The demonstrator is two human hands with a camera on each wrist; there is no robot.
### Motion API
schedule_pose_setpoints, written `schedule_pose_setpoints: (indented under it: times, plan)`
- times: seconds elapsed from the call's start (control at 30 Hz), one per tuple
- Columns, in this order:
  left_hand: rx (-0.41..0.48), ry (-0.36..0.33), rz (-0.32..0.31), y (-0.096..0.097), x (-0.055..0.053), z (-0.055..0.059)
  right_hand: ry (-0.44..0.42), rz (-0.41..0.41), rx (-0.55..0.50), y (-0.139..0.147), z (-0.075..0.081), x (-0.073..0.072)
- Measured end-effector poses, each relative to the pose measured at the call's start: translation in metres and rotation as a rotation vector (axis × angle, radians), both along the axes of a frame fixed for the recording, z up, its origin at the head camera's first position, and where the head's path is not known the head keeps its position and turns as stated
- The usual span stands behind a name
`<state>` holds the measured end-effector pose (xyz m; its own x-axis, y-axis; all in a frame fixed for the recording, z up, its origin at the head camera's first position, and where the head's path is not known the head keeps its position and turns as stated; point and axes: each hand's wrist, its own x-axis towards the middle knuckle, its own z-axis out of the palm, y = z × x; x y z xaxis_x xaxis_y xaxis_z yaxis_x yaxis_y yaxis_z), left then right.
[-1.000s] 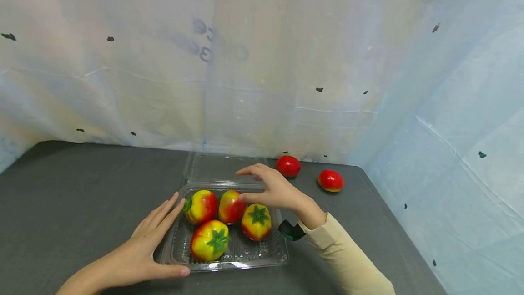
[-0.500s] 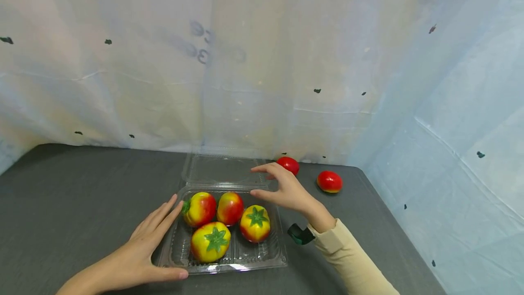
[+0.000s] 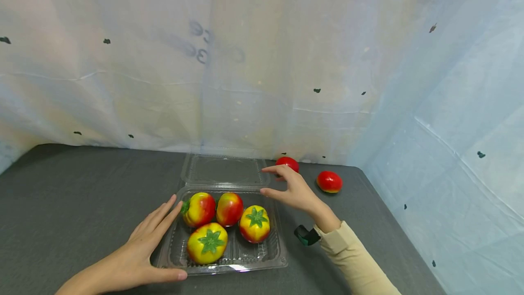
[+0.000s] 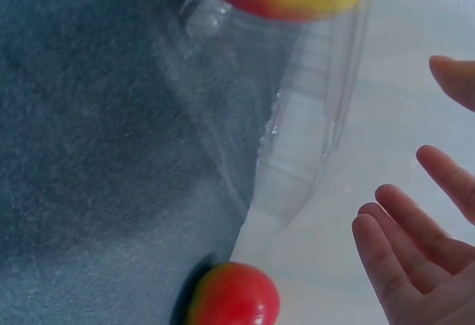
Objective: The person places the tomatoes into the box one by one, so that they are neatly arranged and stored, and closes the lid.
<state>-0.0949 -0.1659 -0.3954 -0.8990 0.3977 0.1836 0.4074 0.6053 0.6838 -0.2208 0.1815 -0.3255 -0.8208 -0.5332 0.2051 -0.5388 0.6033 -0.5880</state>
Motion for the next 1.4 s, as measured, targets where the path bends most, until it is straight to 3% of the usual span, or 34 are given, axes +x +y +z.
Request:
schedule_pose_setpoints:
  times: [0.2, 0.5, 0.83, 1.2, 1.4]
  plan:
    - [-0.003, 0.021, -0.001, 0.0, 0.0, 0.0, 0.013, -0.03, 0.003, 0.004, -0.005, -0.005]
    - [-0.011, -0.003, 0.013, 0.0, 0.003, 0.003, 0.041, -0.054, -0.004, 0.007, -0.013, -0.013]
    - [-0.036, -0.033, 0.022, 0.003, 0.003, 0.005, 0.067, -0.172, 0.022, 0.011, -0.019, -0.029]
    - [-0.013, 0.014, -0.009, 0.0, 0.002, -0.001, 0.059, -0.192, 0.025, 0.013, -0.024, -0.037]
    - [-0.023, 0.01, -0.007, -0.001, 0.003, 0.0, 0.101, -0.19, 0.068, 0.014, -0.026, -0.044]
